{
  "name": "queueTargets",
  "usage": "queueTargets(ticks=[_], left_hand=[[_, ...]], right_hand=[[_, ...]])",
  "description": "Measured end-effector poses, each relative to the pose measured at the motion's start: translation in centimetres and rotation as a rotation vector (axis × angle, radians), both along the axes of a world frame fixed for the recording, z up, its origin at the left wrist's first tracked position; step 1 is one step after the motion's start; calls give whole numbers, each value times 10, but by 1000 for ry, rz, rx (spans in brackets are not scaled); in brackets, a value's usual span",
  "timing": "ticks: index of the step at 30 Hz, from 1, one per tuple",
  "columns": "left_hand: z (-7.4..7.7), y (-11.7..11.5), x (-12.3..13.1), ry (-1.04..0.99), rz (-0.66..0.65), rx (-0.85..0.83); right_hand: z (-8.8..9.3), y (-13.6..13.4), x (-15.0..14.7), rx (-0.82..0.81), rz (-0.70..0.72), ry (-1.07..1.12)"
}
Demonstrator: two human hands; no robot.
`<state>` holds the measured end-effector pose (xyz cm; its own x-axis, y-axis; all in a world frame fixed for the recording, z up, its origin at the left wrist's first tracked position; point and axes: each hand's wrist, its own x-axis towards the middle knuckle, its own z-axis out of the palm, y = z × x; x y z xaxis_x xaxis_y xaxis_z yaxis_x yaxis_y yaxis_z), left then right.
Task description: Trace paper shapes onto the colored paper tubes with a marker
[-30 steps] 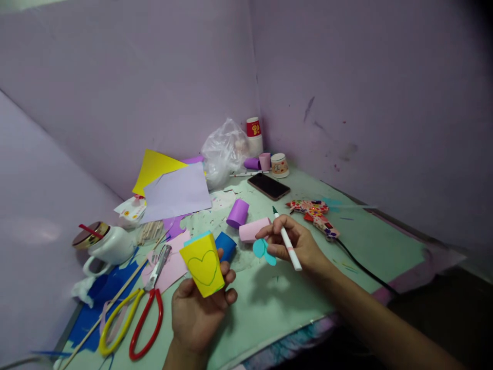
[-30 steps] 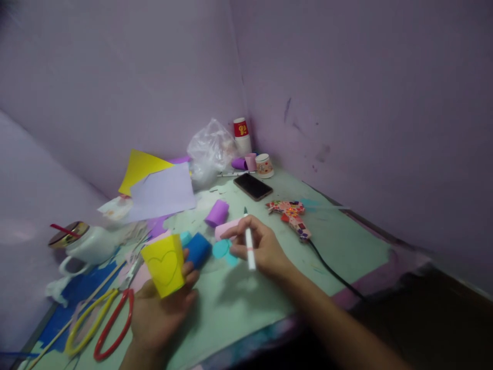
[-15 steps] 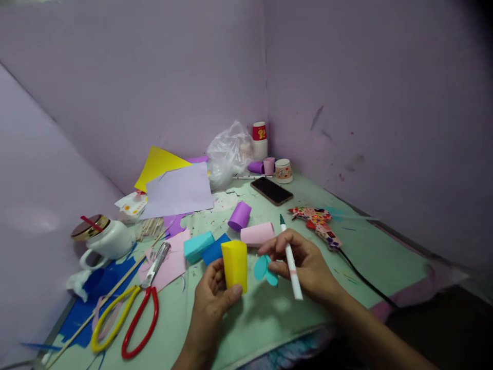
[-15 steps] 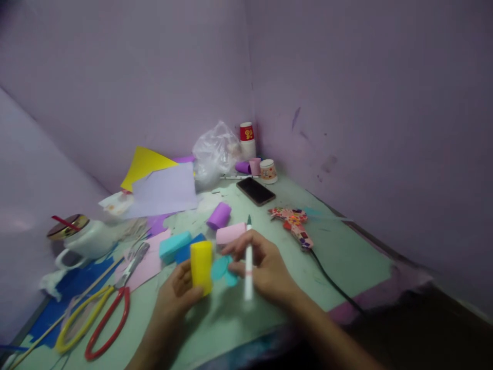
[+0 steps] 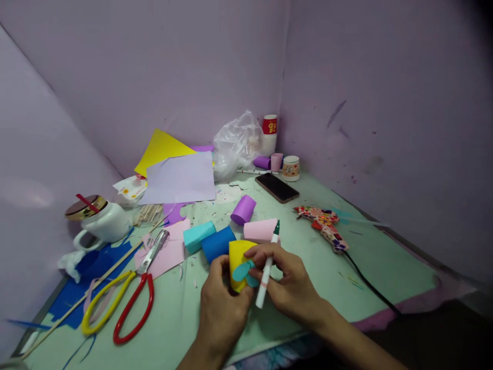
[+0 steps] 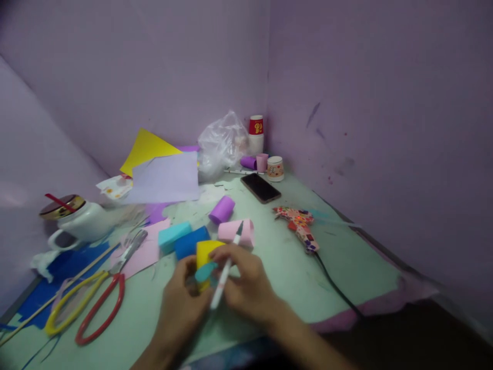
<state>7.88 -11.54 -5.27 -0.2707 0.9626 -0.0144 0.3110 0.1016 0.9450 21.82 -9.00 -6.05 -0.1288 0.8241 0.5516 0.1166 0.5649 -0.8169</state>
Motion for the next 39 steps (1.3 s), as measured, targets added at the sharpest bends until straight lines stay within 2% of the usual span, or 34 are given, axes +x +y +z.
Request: queueTargets(ticks=[2,5,11,14,20,22,26,29,33,39], left_hand=[[-2,1,-1,-6,-10,-20],[-4,2,-4,18,-47,-20],[-5,1,-7,135,-87,-21],[-6,1,-8,85,-84,43],[-8,3,-8,-55,-38,49],[-7,3,-8,-105,-43,38],[-3,4,-7,-162,-71,-24],[1,5,-6,-208,-116,-57],[3,6,-4,-322,-115,-49],[1,6,-4,-353,-136,-43]], right_hand=[[-4,0,-2,47,-39,-54],[-8,1,-2,13,-32,-89],[3,8,4,-130,24,-197],[5,10,4,-167,11,-186],[-5,5,-1,86,-90,-114],[-8,5,-1,110,-99,-91],[-7,7,1,-4,-68,-19],[-5,9,0,-156,-46,47],[-2,9,-4,-346,-45,152],[-2,11,-4,-348,-50,113]])
